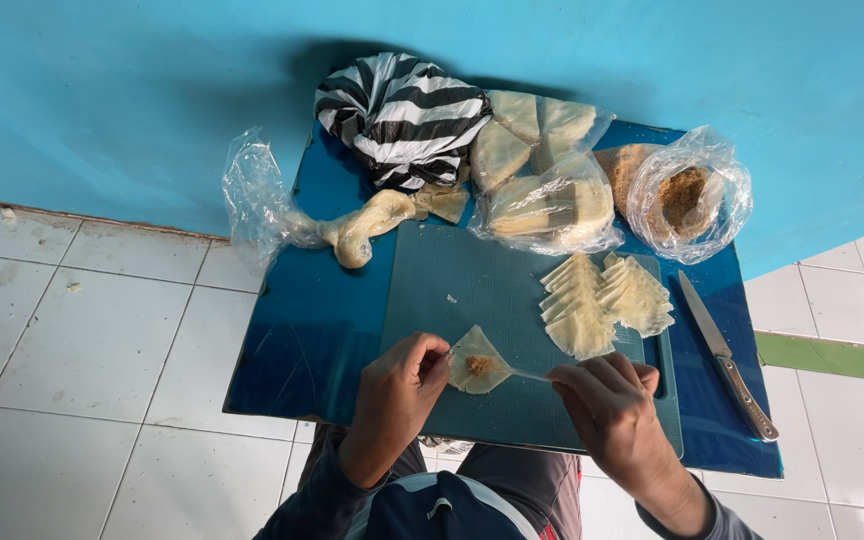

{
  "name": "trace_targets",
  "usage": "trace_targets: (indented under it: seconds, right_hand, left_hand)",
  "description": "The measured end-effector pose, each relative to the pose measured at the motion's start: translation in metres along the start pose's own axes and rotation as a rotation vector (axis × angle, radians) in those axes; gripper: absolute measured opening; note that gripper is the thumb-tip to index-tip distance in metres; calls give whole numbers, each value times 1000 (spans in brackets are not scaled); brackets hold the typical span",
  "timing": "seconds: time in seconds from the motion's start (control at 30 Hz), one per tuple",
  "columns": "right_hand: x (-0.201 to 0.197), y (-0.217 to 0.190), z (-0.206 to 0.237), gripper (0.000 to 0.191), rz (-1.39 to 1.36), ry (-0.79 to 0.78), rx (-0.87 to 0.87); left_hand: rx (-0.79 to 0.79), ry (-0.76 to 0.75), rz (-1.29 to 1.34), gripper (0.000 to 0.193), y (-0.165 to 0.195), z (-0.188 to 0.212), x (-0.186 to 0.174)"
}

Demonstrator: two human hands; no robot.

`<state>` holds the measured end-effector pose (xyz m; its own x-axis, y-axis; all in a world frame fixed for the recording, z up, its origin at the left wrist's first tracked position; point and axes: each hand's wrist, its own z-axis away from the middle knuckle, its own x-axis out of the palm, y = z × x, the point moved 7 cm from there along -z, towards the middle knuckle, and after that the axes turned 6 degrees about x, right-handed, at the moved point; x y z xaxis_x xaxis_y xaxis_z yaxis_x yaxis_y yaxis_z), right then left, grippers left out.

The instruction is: The person sits at a low table and folds stuffed pastry triangles by hand. They take a cut dough wrapper, place filling from a plastic bag onto it, fold the wrapper into a triangle, press the edges closed, and set the finished pastry with a pile of folded pastries on the cutting board.

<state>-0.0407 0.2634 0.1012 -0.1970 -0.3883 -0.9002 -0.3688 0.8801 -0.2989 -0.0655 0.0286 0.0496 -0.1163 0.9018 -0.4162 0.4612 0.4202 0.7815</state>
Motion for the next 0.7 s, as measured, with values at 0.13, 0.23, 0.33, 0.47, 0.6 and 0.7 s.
trace_targets:
  seconds: [0.13, 0.23, 0.33, 0.47, 0.6, 0.7]
  right_hand:
    - [-11, -22, 8, 30, 161, 107, -121]
    - [-12, -23, 14, 36, 221, 101, -140]
    - [-13, -20, 18, 39, 219, 99, -133]
    - [-12, -24, 19, 40, 187, 113, -155]
    - [-8, -34, 15, 41, 156, 146, -196]
    - [-9, -28, 17, 40, 124, 186, -167]
  left_hand:
    - [-7, 13, 5, 13, 0, 2, -1]
    - [6, 10, -3, 14, 1, 1, -1]
    - [5, 4, 3, 14, 1, 2, 0]
    - [8, 7, 20, 14, 1, 3, 0]
    - [-5, 5, 9, 11, 0, 3, 0]
    - [1, -12, 14, 11, 0, 3, 2]
